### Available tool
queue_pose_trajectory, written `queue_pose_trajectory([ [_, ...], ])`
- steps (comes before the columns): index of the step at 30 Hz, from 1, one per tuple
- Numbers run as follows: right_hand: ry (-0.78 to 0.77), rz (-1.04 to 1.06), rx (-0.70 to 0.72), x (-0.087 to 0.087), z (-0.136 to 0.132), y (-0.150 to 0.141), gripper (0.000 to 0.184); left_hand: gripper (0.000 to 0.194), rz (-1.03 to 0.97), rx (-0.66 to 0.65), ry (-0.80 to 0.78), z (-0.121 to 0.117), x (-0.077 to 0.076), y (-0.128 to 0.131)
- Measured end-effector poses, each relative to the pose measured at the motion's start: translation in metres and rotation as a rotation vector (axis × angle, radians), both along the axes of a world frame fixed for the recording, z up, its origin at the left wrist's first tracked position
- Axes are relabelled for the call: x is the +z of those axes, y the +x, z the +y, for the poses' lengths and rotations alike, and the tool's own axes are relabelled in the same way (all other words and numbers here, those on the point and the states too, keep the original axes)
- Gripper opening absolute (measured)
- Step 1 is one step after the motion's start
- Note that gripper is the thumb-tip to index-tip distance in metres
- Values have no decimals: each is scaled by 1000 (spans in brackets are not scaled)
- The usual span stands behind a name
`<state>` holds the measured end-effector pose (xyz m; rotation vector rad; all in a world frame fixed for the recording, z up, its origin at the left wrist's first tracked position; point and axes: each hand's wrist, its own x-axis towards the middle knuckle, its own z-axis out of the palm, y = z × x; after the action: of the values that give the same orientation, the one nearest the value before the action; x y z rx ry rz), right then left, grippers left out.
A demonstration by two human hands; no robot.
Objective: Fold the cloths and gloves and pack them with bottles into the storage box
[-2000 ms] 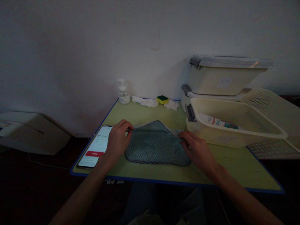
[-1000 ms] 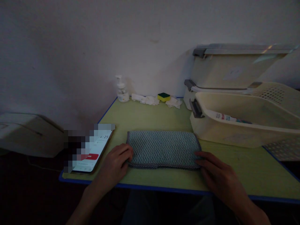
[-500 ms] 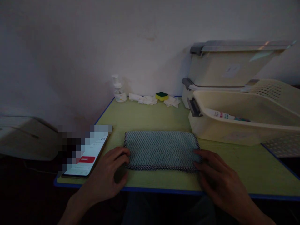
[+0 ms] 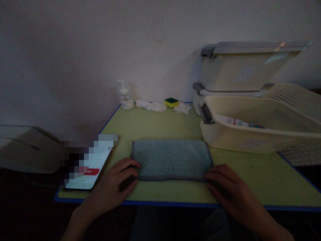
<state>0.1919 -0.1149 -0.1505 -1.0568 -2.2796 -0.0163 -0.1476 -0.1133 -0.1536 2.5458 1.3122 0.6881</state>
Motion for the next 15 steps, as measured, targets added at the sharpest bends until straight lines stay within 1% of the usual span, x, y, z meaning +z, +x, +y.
queue_pose_trajectory([
  [5,-60,-1,-24,1,1,-1,17,10,-10,14,-28,0,0,0],
  [10,-175,6,-68,3,3,-5,13,10,-19,5,-32,1,-1,-2],
  [15,-276,18,-70,6,5,-9,13,7,-5,-2,-43,1,-3,-3],
])
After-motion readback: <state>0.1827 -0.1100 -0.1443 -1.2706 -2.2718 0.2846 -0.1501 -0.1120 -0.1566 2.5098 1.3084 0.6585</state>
